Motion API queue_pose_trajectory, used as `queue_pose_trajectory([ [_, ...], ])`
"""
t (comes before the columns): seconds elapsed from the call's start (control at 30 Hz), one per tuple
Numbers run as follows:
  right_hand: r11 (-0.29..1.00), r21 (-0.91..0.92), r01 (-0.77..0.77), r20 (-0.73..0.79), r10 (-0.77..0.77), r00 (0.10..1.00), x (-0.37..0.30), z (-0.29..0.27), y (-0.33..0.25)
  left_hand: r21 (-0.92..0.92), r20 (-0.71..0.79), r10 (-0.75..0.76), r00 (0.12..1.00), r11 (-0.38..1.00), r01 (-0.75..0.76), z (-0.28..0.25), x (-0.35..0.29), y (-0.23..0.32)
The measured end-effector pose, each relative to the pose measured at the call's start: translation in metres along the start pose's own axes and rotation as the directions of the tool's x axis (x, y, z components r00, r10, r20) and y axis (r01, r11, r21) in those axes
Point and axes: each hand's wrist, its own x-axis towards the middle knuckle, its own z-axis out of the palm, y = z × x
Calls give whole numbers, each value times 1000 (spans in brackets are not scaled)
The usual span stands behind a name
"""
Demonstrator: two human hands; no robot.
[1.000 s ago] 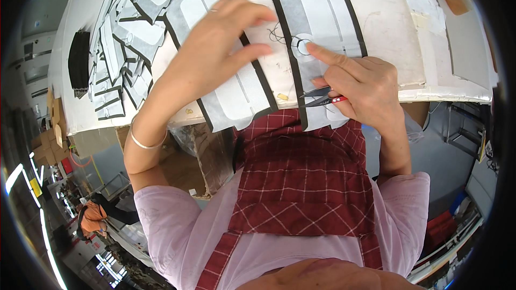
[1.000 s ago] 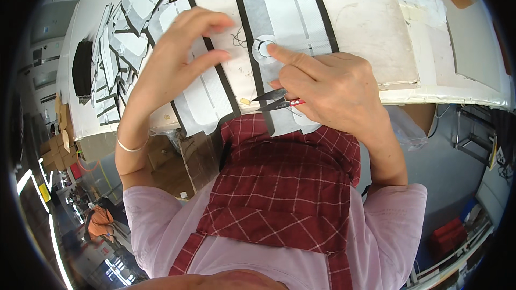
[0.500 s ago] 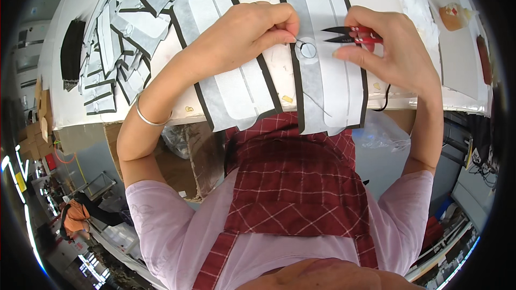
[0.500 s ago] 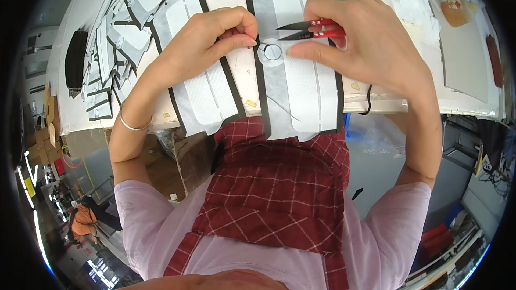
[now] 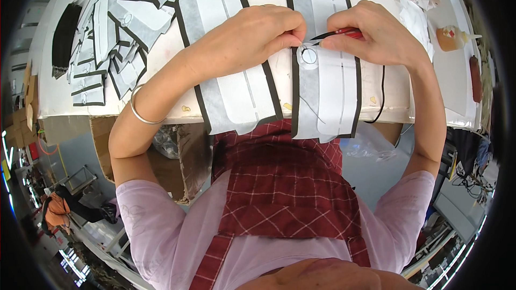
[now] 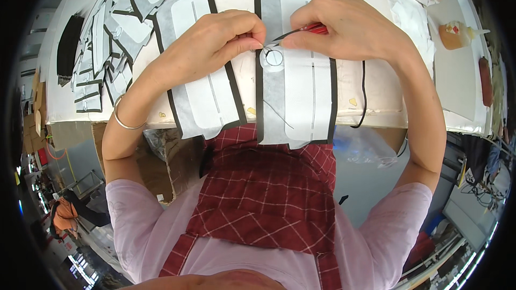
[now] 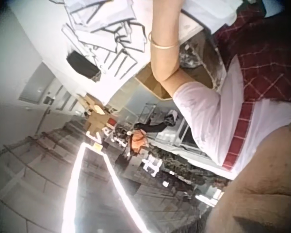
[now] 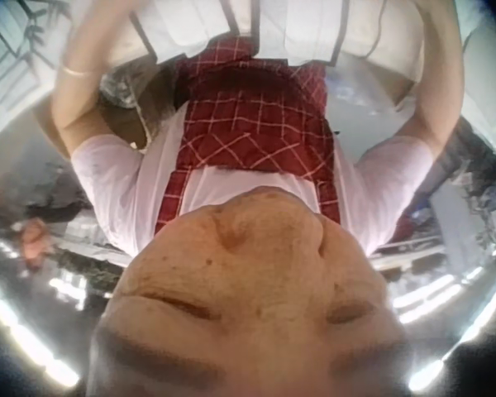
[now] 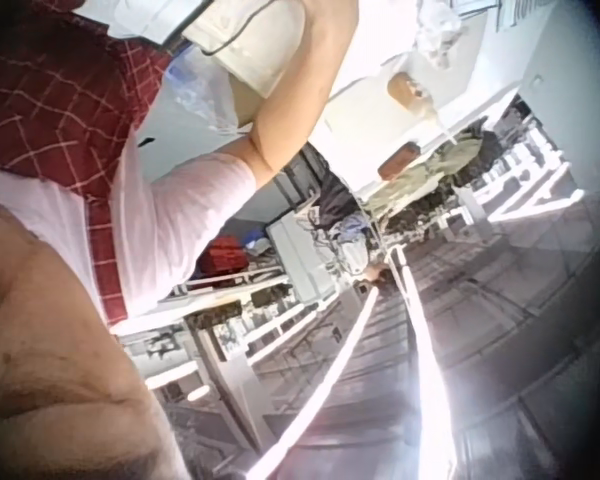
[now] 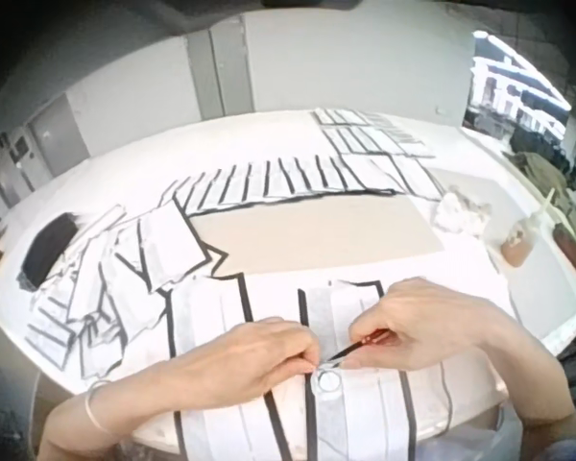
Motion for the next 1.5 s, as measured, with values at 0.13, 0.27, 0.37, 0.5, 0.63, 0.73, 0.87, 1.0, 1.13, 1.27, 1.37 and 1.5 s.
queue_pose_trajectory([
  [0.13,1000,1,4,80,-4,997,10,-3,2,1,-5,-7,1000,1000,7,-1,0,3],
  [0.27,999,47,17,72,-21,997,14,1,3,3,-9,-27,1000,1000,27,0,1,5],
  [0.37,999,52,13,112,-19,993,19,0,1,6,-12,-34,999,999,34,0,1,6],
  [0.5,997,80,12,133,-23,991,20,0,1,5,-10,-56,998,998,56,1,0,7],
  [0.63,997,75,25,159,-37,987,22,1,2,22,-23,-35,999,999,35,2,1,7],
  [0.73,997,76,14,236,-32,971,26,-4,2,-4,-25,-63,998,998,63,2,1,6],
  [0.87,986,160,-36,290,-12,957,22,-10,3,-201,-20,-199,980,961,191,0,1,5],
  [1.0,892,451,-41,77,7,997,-16,-16,14,-221,27,-298,954,929,297,-12,-6,22],
  [1.13,913,379,-149,-306,275,911,-95,-32,25,-77,54,11,998,997,-7,8,-17,56],
  [1.27,885,335,-322,-760,456,463,-181,-36,6,126,178,62,982,988,-85,22,-20,81],
  [1.37,815,390,-428,-810,525,261,-252,-34,1,177,207,117,971,972,-155,22,-18,79],
  [1.5,653,213,-727,-827,516,222,-249,28,32,242,205,106,973,958,-155,27,-21,64],
])
